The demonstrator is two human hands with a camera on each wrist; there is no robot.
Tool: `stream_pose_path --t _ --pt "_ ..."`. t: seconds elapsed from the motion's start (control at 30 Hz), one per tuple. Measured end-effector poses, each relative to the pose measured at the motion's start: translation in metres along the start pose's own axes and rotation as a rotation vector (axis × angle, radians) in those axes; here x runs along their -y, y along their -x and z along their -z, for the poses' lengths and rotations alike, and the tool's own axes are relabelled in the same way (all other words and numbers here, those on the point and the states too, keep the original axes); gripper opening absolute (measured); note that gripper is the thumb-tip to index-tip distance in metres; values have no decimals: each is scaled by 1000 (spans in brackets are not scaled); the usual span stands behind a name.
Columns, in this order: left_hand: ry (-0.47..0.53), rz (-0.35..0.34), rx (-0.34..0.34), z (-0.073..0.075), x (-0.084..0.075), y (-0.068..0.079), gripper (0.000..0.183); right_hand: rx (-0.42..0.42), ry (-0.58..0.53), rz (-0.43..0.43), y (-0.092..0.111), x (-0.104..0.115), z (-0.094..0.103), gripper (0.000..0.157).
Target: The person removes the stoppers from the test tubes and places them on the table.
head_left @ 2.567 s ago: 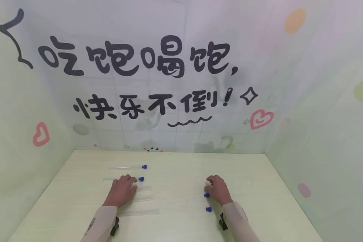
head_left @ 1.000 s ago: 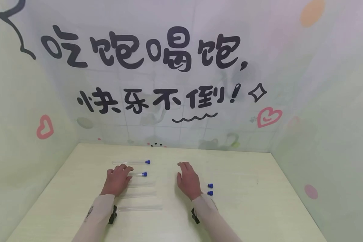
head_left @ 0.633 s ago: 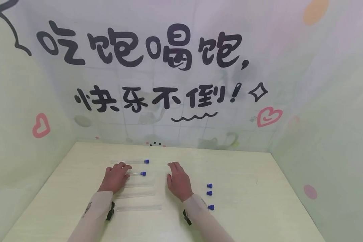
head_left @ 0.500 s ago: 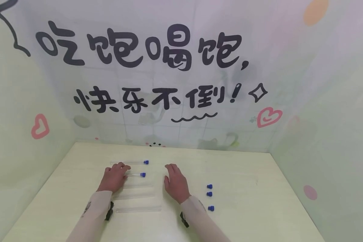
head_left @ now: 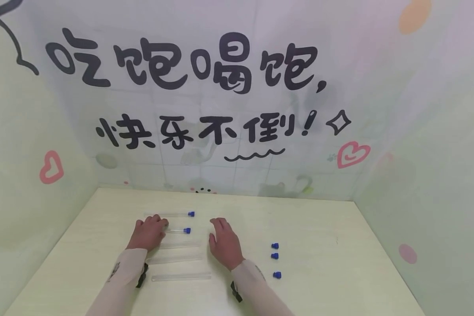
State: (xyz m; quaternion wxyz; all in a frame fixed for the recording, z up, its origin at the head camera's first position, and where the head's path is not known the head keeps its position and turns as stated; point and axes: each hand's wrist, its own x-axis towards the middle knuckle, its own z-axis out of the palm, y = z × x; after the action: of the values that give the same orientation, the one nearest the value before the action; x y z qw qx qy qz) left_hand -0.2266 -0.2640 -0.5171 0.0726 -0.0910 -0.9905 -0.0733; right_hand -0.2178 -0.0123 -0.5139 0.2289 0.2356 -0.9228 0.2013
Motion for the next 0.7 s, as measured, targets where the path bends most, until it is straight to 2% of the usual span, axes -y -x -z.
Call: stream_pose_path --t 0.27,0.53,0.7 --pt "-3 -6 12 2 -2 1 10 35 -33 6 -1 7 1 33" --pt "-8 -38 -32 5 -6 2 13 30 -33 -3 0 11 3 34" --pt "2 -63 -53 10 -14 2 15 29 -34 -5 -2 10 0 36"
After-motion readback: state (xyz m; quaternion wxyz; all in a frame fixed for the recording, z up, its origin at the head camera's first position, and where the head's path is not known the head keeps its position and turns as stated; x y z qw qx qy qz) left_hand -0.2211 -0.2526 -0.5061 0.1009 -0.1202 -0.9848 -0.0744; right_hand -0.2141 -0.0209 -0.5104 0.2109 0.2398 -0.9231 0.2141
